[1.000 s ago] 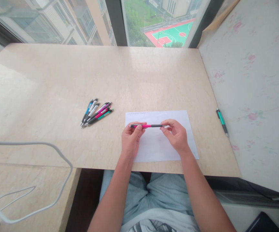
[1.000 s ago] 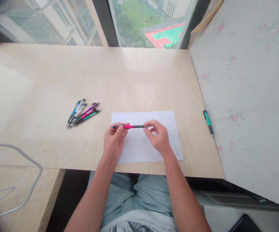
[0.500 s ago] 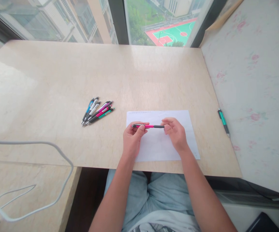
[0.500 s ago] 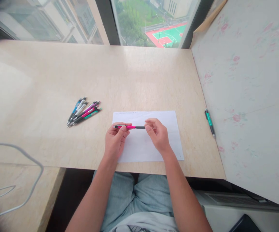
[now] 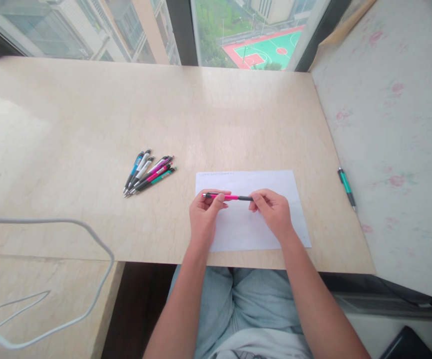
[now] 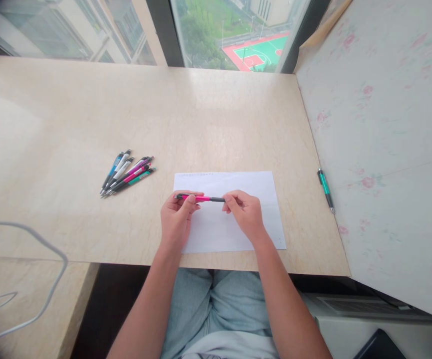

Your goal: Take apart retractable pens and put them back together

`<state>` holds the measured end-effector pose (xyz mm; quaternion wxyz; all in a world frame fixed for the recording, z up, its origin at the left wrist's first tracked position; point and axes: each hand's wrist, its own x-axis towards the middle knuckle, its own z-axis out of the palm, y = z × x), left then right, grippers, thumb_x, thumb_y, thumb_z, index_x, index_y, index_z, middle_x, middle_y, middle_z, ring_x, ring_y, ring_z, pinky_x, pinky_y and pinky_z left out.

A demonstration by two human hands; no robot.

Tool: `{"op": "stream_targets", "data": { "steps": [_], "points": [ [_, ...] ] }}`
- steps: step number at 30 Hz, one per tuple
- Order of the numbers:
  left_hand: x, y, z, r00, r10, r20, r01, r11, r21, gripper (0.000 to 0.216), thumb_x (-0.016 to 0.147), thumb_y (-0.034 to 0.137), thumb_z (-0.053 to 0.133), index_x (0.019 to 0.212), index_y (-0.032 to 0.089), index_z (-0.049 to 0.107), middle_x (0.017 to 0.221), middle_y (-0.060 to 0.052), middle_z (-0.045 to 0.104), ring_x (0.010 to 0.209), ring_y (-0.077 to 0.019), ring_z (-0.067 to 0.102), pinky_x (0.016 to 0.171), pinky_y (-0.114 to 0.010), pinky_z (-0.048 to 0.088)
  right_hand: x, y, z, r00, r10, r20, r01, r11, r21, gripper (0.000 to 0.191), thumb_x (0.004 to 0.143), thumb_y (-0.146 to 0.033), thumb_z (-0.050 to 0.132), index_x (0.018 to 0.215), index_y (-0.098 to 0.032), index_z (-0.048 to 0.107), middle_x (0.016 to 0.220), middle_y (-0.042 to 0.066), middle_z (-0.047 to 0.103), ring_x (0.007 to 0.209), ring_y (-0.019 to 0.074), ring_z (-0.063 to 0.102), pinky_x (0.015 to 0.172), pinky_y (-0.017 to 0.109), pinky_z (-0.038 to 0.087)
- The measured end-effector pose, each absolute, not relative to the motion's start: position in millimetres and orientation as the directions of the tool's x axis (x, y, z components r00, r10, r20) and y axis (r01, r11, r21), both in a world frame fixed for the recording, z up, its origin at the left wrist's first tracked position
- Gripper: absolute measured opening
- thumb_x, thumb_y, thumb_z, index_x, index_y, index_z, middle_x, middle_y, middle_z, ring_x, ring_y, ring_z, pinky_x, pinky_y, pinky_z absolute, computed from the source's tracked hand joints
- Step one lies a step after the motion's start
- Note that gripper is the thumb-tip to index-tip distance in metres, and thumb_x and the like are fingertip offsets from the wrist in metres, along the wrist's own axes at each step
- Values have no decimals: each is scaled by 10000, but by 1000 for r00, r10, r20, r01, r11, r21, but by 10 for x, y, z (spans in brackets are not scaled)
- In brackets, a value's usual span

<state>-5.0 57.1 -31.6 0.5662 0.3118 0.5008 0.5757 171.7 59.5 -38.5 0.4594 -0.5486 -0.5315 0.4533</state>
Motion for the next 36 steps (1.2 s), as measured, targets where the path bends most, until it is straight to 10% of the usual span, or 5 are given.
{"op": "stream_targets", "data": {
  "steps": [9, 14, 30, 36],
  "points": [
    [-54, 583, -339, -192, 961, -201, -313, 134, 940, 291, 780, 332, 789, 895, 199, 557, 897, -63, 771, 726, -153, 710, 669, -260, 514, 1716, 596, -383, -17, 997, 80, 7, 80, -997, 270, 885, -384, 672, 1113, -242, 637, 953, 55, 707, 821, 179, 665, 606, 283, 524],
    [-69, 613, -276, -157, 972, -178, -254, 134, 958, 287, 763, 330, 800, 903, 206, 582, 855, -47, 764, 675, -141, 684, 651, -264, 514, 1746, 588, -392, 95, 995, 10, 124, -1, -992, 320, 951, -445, 567, 765, -204, 665, 579, -5, 622, 517, 120, 564, 519, 262, 488],
    [-285, 707, -315, 23, 999, 23, 176, -27, 984, 294, 937, 419, 576, 799, 188, 694, 624, 3, 580, 548, -111, 526, 562, -256, 416, 1769, 638, -377, 34, 982, 184, -29, 185, -982, 103, 829, -215, 698, 923, -256, 682, 918, 26, 664, 889, 181, 626, 755, 340, 534],
    [-263, 669, -340, 90, 993, 82, 111, -92, 990, 292, 892, 364, 656, 1137, 233, 563, 912, -16, 595, 762, -128, 586, 654, -245, 460, 1783, 633, -398, 56, 984, 167, -48, 170, -984, 115, 831, -201, 693, 929, -261, 699, 922, 24, 662, 887, 181, 617, 744, 332, 519]
  ]
}}
